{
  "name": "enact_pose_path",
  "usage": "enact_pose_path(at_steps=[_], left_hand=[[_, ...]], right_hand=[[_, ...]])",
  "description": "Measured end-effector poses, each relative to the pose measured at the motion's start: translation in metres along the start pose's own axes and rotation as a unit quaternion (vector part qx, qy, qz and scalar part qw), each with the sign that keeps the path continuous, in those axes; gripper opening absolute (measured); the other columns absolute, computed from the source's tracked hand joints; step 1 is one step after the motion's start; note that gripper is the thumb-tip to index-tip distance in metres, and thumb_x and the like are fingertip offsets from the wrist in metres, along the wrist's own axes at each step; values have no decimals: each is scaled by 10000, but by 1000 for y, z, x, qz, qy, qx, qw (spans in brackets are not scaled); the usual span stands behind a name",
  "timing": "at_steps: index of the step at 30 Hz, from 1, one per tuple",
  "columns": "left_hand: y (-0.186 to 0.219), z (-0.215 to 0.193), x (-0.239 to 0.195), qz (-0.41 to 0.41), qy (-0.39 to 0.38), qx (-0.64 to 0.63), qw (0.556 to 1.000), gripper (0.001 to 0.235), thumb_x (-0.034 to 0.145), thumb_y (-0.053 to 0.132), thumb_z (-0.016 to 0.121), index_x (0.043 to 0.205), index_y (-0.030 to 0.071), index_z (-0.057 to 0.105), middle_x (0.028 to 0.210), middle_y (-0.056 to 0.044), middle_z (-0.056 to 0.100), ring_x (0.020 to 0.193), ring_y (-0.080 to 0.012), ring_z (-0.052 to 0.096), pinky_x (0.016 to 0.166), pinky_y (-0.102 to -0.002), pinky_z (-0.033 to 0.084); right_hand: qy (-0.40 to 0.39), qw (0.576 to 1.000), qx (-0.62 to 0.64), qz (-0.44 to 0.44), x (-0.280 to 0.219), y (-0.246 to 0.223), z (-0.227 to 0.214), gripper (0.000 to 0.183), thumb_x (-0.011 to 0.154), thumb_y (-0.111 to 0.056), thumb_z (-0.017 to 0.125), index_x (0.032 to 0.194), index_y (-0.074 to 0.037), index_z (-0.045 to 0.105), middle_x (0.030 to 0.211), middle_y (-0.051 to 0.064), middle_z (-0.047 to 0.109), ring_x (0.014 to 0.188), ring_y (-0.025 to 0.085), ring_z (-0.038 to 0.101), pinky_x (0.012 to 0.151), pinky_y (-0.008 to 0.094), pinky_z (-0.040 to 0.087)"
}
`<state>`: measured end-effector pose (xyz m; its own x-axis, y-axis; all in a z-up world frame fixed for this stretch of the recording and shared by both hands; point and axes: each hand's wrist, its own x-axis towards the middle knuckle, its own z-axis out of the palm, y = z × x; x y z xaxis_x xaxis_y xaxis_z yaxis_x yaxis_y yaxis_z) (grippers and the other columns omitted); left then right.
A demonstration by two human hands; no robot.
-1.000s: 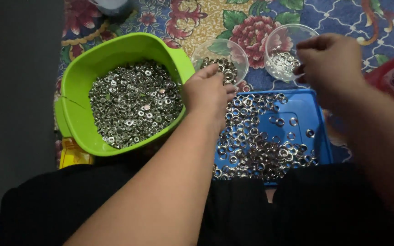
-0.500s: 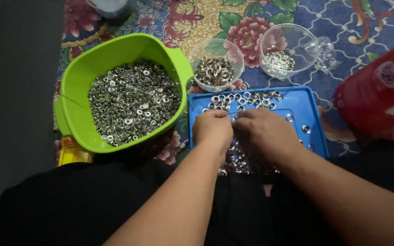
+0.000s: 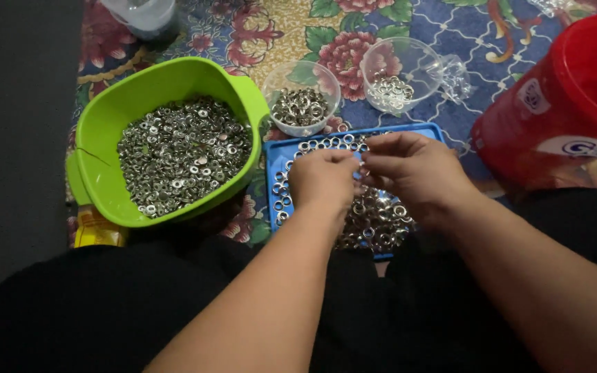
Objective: The person sorts small metal rings by hand, picking them from a blue tray and placing them into a clear plastic cup. The person also transfers rings from a green bowl into the blue tray to continue the sorting process.
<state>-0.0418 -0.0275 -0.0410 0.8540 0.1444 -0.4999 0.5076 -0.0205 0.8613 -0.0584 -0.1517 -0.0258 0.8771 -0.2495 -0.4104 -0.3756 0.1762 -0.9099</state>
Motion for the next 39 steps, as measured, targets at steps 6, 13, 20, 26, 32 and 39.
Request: enact_pose_path(at_steps=[6,13,20,26,32,39], left_hand=[[19,-8,-12,-73,-53,-156,984,433,966,104,587,1358,-76,558,1208,-235,721,832,-272,764,628,-355,665],[11,-7,-4,-69,-75,-155,983,328,954,127,601,1259,10,638,1044,-178,746,706,-236,744,557,-289,648],[8,-8,-9,-71,-118,-186,973,386,995,72,557,1360,-51,542,1161,-230,712,799,-306,768,638,-373,677],[7,-7,-5,-95,-138,-201,965,265,1023,68,474,1278,30,535,1134,-194,716,856,-333,763,670,-368,657],[0,-2,-3,-92,-149,-186,967,270,987,174,626,1223,54,572,1078,-162,724,824,-306,767,614,-315,647],[-9,-3,1,-81,-100,-119,985,253,898,117,740,1116,3,682,934,-128,717,673,-301,762,481,-319,646]], right_hand=[[13,996,88,11,-10,-10,-5,290,849,77,744,1103,-35,661,986,30,614,1022,216,754,832,385,667],[2,994,109,-24,-5,-7,-6,377,796,56,828,1115,-36,649,926,24,591,890,226,765,698,327,681],[0,992,97,-75,-4,-4,-9,382,799,95,807,1127,-7,640,932,108,642,839,237,750,629,310,652],[4,991,93,-101,-12,-10,-3,361,781,103,804,1094,2,655,917,131,670,776,221,740,612,310,643],[-1,989,25,-145,-6,-3,-3,314,801,87,810,1077,-1,689,918,176,711,754,218,731,600,373,630],[8,989,-89,-116,-11,3,1,264,765,-48,870,1008,-68,768,894,88,755,798,139,691,677,270,569]])
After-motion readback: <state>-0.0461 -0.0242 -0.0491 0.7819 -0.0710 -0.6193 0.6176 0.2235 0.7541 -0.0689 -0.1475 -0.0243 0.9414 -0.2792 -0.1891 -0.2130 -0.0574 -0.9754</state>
